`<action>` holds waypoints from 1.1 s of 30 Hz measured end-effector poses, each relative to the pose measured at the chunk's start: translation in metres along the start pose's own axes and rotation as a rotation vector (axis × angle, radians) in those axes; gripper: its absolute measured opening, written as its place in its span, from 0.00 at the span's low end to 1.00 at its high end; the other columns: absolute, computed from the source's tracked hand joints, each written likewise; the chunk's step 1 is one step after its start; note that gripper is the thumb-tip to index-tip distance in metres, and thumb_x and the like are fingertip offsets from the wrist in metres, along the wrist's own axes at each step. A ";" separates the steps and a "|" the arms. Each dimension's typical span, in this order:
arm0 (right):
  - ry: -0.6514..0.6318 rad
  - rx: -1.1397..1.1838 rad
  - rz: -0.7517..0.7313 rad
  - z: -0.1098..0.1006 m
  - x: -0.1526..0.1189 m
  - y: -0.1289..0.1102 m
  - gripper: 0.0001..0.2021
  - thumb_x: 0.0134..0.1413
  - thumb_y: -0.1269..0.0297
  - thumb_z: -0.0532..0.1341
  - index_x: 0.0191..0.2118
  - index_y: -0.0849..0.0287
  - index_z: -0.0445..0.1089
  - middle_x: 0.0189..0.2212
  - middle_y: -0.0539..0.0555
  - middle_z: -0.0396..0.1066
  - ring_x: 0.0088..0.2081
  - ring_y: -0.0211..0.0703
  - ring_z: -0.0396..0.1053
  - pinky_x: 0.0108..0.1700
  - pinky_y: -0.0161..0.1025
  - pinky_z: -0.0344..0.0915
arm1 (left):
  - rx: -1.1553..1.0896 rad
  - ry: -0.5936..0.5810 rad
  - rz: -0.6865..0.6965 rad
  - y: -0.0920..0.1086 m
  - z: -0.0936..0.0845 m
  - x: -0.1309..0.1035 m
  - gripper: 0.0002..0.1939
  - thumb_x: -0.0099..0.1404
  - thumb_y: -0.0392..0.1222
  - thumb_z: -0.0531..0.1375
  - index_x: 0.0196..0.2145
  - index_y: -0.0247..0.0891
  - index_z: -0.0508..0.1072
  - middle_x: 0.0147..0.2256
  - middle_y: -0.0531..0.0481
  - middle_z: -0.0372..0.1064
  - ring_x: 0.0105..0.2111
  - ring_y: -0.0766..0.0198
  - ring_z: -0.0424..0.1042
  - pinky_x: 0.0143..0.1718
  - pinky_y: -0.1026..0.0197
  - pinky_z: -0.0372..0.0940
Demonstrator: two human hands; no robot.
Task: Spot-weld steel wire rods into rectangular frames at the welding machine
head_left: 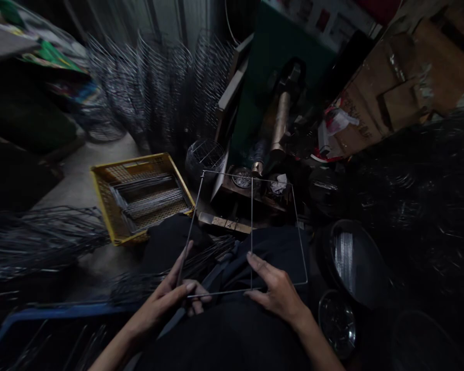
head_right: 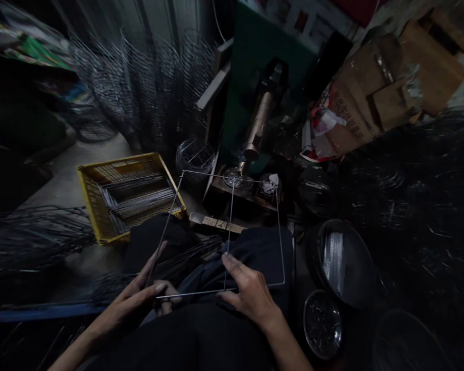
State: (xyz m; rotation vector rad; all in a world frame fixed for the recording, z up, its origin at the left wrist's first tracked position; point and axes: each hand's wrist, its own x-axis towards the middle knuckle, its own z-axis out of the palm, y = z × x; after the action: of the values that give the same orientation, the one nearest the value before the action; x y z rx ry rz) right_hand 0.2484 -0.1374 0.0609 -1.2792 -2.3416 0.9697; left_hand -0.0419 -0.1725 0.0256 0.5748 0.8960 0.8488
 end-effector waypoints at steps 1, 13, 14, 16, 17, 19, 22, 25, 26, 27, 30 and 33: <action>0.003 0.005 -0.002 -0.001 -0.001 0.000 0.53 0.44 0.80 0.73 0.71 0.47 0.47 0.65 0.53 0.55 0.63 0.50 0.58 0.65 0.45 0.60 | -0.003 0.005 0.000 0.001 0.002 0.000 0.47 0.68 0.48 0.59 0.71 0.48 0.30 0.33 0.42 0.78 0.27 0.56 0.76 0.30 0.59 0.68; 0.054 0.035 -0.031 -0.010 -0.013 0.004 0.54 0.42 0.83 0.72 0.70 0.46 0.48 0.65 0.52 0.55 0.63 0.49 0.58 0.65 0.44 0.60 | 0.035 -0.006 0.033 0.007 0.023 -0.001 0.44 0.68 0.50 0.59 0.71 0.46 0.37 0.33 0.42 0.77 0.27 0.58 0.74 0.33 0.59 0.67; 0.059 0.035 -0.034 -0.009 -0.014 0.004 0.54 0.42 0.83 0.72 0.70 0.46 0.48 0.65 0.52 0.55 0.63 0.48 0.58 0.65 0.43 0.60 | 0.035 -0.006 0.032 0.006 0.024 -0.002 0.44 0.67 0.50 0.59 0.71 0.46 0.36 0.33 0.42 0.77 0.27 0.58 0.74 0.33 0.59 0.67; 0.068 0.031 -0.043 -0.007 -0.018 0.006 0.53 0.42 0.83 0.71 0.70 0.46 0.48 0.65 0.52 0.55 0.63 0.48 0.58 0.65 0.42 0.60 | 0.029 -0.007 0.032 0.005 0.025 -0.004 0.45 0.67 0.50 0.59 0.71 0.46 0.34 0.32 0.43 0.77 0.27 0.58 0.73 0.33 0.59 0.67; 0.072 0.027 -0.048 -0.007 -0.019 0.006 0.53 0.42 0.83 0.71 0.70 0.46 0.48 0.65 0.52 0.55 0.63 0.48 0.59 0.64 0.42 0.60 | 0.027 -0.004 0.034 0.004 0.025 -0.005 0.46 0.68 0.50 0.59 0.71 0.46 0.34 0.32 0.43 0.77 0.27 0.58 0.73 0.33 0.59 0.67; 0.075 0.017 -0.062 -0.006 -0.022 0.006 0.52 0.43 0.82 0.70 0.71 0.47 0.48 0.65 0.52 0.55 0.63 0.49 0.59 0.64 0.42 0.61 | 0.031 0.008 0.040 0.002 0.025 -0.007 0.46 0.68 0.50 0.59 0.71 0.46 0.33 0.32 0.43 0.77 0.27 0.58 0.73 0.33 0.59 0.66; 0.074 0.008 -0.079 -0.007 -0.024 0.004 0.49 0.47 0.80 0.69 0.71 0.48 0.47 0.65 0.53 0.55 0.63 0.50 0.59 0.64 0.44 0.62 | 0.027 0.010 0.043 0.000 0.025 -0.009 0.46 0.67 0.49 0.59 0.71 0.46 0.34 0.31 0.43 0.77 0.28 0.58 0.73 0.32 0.59 0.67; 0.079 0.014 -0.090 -0.008 -0.023 0.002 0.49 0.47 0.80 0.68 0.71 0.47 0.47 0.65 0.52 0.55 0.63 0.49 0.58 0.64 0.44 0.62 | 0.036 -0.011 0.050 0.002 0.025 -0.008 0.44 0.68 0.50 0.59 0.71 0.46 0.37 0.32 0.43 0.77 0.28 0.58 0.73 0.33 0.59 0.67; 0.081 0.016 -0.095 -0.008 -0.022 0.002 0.49 0.47 0.81 0.68 0.71 0.47 0.47 0.65 0.52 0.55 0.63 0.49 0.58 0.64 0.44 0.61 | 0.041 -0.017 0.056 0.002 0.025 -0.008 0.44 0.68 0.50 0.59 0.71 0.46 0.37 0.32 0.43 0.77 0.28 0.58 0.73 0.33 0.59 0.67; 0.083 0.016 -0.097 -0.008 -0.022 0.003 0.50 0.46 0.82 0.68 0.71 0.47 0.47 0.65 0.52 0.55 0.63 0.49 0.58 0.64 0.44 0.61 | 0.043 -0.023 0.061 0.003 0.025 -0.007 0.44 0.68 0.49 0.59 0.71 0.45 0.37 0.32 0.42 0.77 0.27 0.58 0.74 0.34 0.59 0.67; 0.082 0.018 -0.089 -0.010 -0.019 0.003 0.50 0.45 0.82 0.69 0.71 0.47 0.48 0.65 0.52 0.55 0.63 0.48 0.58 0.65 0.43 0.60 | 0.020 -0.032 0.070 0.004 0.025 -0.004 0.44 0.68 0.49 0.59 0.71 0.46 0.37 0.32 0.42 0.78 0.27 0.57 0.75 0.35 0.57 0.67; 0.068 0.039 -0.071 -0.011 -0.016 0.000 0.50 0.45 0.83 0.69 0.70 0.48 0.49 0.65 0.51 0.55 0.63 0.48 0.58 0.65 0.43 0.59 | 0.000 -0.020 0.055 0.005 0.023 -0.003 0.44 0.68 0.47 0.60 0.71 0.46 0.37 0.32 0.43 0.78 0.28 0.56 0.76 0.34 0.57 0.68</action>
State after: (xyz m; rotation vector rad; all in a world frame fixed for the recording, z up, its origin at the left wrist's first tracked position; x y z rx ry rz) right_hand 0.2637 -0.1463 0.0697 -1.1877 -2.2884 0.9303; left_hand -0.0249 -0.1744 0.0427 0.6090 0.8650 0.8912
